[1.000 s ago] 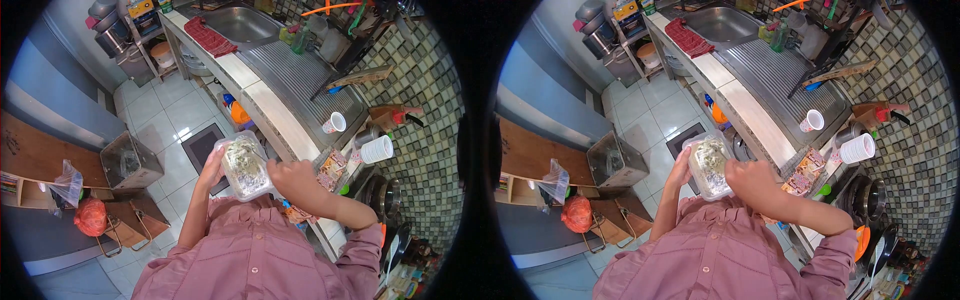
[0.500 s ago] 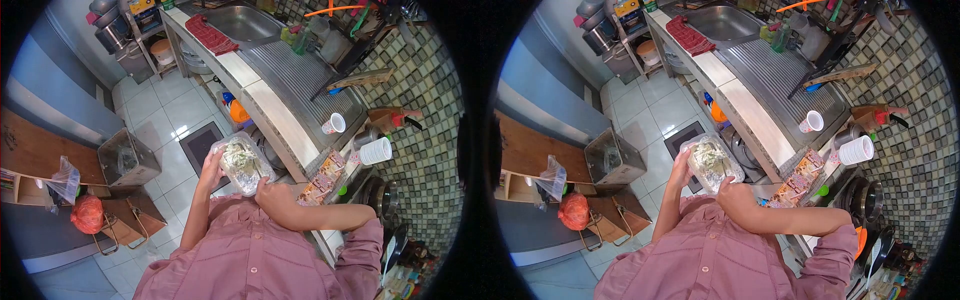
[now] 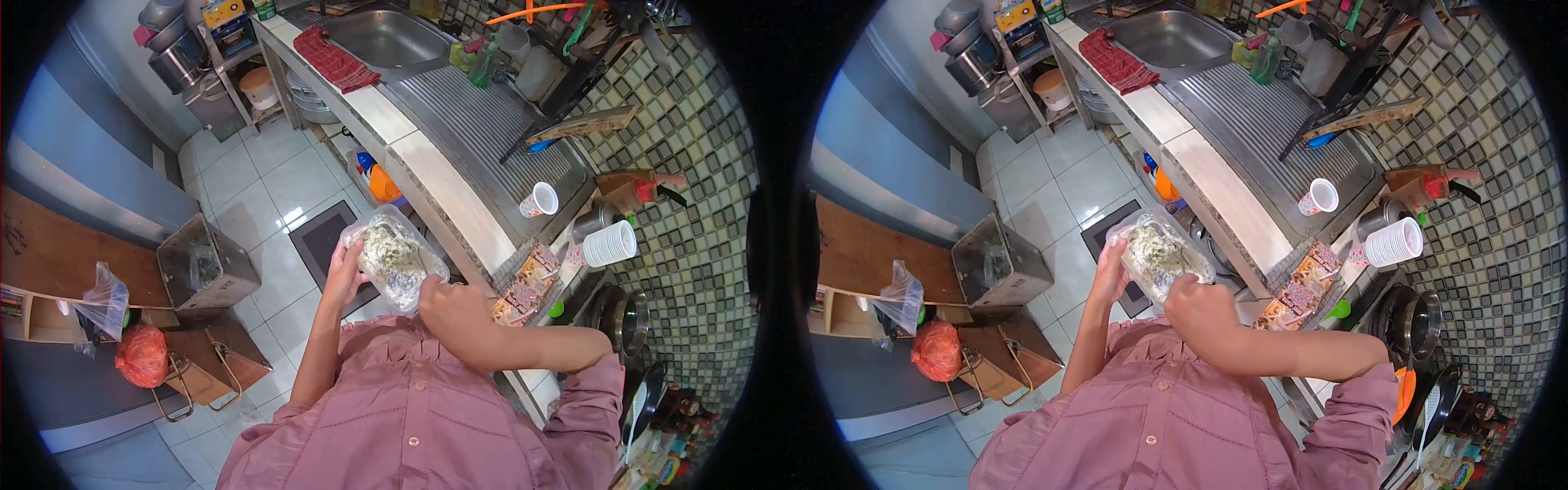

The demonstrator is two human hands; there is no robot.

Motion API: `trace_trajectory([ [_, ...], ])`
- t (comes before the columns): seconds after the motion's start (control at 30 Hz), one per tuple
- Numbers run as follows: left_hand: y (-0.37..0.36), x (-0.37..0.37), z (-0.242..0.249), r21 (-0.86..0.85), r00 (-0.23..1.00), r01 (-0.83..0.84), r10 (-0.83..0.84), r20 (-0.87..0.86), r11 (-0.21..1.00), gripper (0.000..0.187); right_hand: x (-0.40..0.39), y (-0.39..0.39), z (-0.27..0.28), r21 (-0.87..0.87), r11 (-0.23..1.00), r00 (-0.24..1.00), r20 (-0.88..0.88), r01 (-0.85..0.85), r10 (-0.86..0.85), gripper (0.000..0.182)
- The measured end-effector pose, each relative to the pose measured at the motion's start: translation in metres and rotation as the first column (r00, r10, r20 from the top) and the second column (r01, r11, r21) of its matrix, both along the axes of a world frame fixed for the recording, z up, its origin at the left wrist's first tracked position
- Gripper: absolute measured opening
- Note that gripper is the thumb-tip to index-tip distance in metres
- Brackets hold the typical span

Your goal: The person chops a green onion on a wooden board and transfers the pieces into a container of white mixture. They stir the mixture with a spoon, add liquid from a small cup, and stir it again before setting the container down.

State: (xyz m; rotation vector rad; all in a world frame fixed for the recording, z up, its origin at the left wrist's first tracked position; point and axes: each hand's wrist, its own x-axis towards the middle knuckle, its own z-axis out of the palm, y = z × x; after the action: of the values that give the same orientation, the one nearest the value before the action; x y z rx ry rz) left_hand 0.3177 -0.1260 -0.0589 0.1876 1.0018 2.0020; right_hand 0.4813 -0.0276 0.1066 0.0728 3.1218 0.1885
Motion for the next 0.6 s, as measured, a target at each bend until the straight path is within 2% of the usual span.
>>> trace_trajectory([
  [0.13,0.003,0.011,-0.003,-0.015,1.0,-0.005,0.005,0.008,1.0,0.04,-0.016,-0.005,-0.029,0.056,0.998,0.995,-0.099,0.023,-0.018,0.034],
  [0.27,0.004,0.018,-0.008,-0.001,0.999,-0.007,0.007,0.044,1.0,0.039,-0.022,-0.009,-0.059,0.121,0.993,0.994,-0.113,0.009,0.005,0.038],
  [0.33,0.002,0.016,-0.011,0.009,0.999,-0.032,0.031,0.042,0.999,0.04,-0.02,-0.009,-0.061,0.018,0.998,0.997,-0.054,0.059,-0.058,0.043],
  [0.47,-0.001,0.019,-0.009,0.024,0.996,-0.072,0.071,0.06,0.997,0.04,-0.008,-0.004,-0.045,-0.043,0.997,0.997,0.048,0.069,-0.067,0.045],
  [0.53,-0.002,0.019,-0.013,-0.017,0.999,-0.04,0.039,-0.037,0.999,0.045,0.001,0.001,-0.046,-0.091,0.995,0.997,0.075,0.04,-0.033,0.046],
  [0.6,0.0,0.021,-0.013,0.011,0.999,-0.045,0.045,0.0,0.999,0.041,0.008,0.001,-0.039,-0.108,0.992,0.993,0.104,0.064,-0.053,0.047],
])
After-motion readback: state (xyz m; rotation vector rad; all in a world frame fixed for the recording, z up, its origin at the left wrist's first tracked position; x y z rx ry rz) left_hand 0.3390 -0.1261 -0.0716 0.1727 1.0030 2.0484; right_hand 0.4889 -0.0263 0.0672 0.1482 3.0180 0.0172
